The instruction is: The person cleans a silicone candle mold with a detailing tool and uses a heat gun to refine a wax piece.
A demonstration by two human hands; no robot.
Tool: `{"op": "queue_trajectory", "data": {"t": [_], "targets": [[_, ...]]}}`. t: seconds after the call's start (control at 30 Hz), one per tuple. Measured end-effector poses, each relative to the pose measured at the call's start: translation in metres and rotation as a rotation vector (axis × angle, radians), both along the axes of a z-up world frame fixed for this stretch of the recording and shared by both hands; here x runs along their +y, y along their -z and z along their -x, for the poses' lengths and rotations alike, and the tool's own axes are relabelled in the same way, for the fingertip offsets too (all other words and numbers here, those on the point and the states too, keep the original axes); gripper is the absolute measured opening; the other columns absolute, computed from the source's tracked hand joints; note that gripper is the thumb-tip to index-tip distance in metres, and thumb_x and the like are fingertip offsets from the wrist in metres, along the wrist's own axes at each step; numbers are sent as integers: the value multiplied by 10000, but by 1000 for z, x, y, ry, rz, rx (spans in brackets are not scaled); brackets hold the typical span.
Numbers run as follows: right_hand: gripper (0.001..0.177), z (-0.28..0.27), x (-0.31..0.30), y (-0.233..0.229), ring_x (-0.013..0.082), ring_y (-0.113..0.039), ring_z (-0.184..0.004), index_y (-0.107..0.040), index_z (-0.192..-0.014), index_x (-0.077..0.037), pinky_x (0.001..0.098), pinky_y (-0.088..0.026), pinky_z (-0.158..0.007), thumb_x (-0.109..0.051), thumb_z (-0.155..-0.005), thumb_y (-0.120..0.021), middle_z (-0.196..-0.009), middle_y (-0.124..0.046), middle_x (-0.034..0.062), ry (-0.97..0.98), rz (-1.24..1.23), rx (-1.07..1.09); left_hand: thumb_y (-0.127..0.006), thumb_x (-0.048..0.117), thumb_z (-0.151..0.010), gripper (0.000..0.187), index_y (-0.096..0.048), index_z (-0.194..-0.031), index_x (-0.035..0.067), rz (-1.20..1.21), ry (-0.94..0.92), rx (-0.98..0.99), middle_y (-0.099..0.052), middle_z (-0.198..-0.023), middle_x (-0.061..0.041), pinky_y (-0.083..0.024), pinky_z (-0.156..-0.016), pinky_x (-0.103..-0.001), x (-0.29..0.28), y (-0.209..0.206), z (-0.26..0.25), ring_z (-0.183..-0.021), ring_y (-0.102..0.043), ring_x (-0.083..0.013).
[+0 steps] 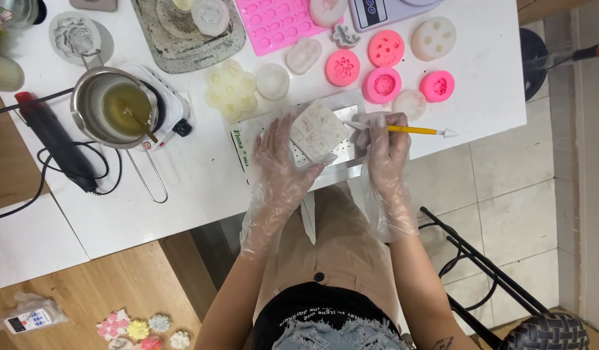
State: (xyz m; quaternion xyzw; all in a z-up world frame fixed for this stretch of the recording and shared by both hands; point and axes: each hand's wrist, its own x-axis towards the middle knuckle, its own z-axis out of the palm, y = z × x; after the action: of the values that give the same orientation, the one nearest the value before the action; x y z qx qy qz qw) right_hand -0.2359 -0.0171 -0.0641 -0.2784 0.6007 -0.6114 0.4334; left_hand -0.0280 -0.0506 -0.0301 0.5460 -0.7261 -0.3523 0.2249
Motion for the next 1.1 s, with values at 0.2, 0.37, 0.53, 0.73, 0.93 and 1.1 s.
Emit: {"op": "queue_trajectory", "data": {"t": [0.2, 0.37, 0.53, 0.73, 0.93, 1.1], "targets": [[211, -10, -7, -21, 92, -539, -739, -451, -1075, -33, 270, -496, -695, -215, -1164, -511, -903, -619, 51, -97, -40, 208, -871, 442, -791, 1023, -324, -1556, 39, 38, -12, 4, -447, -1580, -187, -227, -1224, -625, 9, 21, 0, -1475, -389, -421], [220, -13, -9, -28, 86, -557, -775, -490, -1068, -40, 269, -533, -724, -245, -1145, -517, -968, -663, 58, -107, -75, 168, -872, 499, -806, 1022, -338, -1564, 68, 77, -45, 5, -456, -1584, -141, -233, -1228, -625, 11, 25, 2, -1472, -405, -393], [211, -16, -11, -40, 83, -521, -735, -535, -1069, -35, 265, -489, -677, -233, -1134, -503, -948, -668, 59, -126, -118, 174, -863, 507, -821, 1009, -342, -1564, 64, 72, -35, -2, -448, -1593, -140, -230, -1230, -632, 11, 24, 1, -1477, -401, -393], [214, -11, -9, -35, 86, -540, -770, -549, -1075, -29, 262, -498, -710, -228, -1135, -497, -978, -688, 67, -148, -106, 239, -867, 500, -833, 1004, -340, -1569, 66, 92, -35, 4, -450, -1600, -134, -246, -1237, -622, 11, 27, 0, -1480, -405, -386], [211, -13, -10, -41, 92, -558, -803, -549, -1075, -29, 268, -511, -737, -229, -1130, -512, -985, -690, 70, -136, -115, 198, -882, 480, -825, 999, -345, -1560, 70, 88, -37, -1, -465, -1586, -131, -264, -1232, -610, 10, 20, 1, -1470, -421, -383], [207, -14, -10, -41, 95, -552, -789, -534, -1059, -37, 270, -508, -730, -232, -1125, -515, -989, -697, 70, -140, -106, 189, -874, 472, -835, 988, -341, -1562, 66, 104, -41, -2, -462, -1595, -133, -259, -1229, -615, 9, 17, 2, -1471, -421, -386]]}}
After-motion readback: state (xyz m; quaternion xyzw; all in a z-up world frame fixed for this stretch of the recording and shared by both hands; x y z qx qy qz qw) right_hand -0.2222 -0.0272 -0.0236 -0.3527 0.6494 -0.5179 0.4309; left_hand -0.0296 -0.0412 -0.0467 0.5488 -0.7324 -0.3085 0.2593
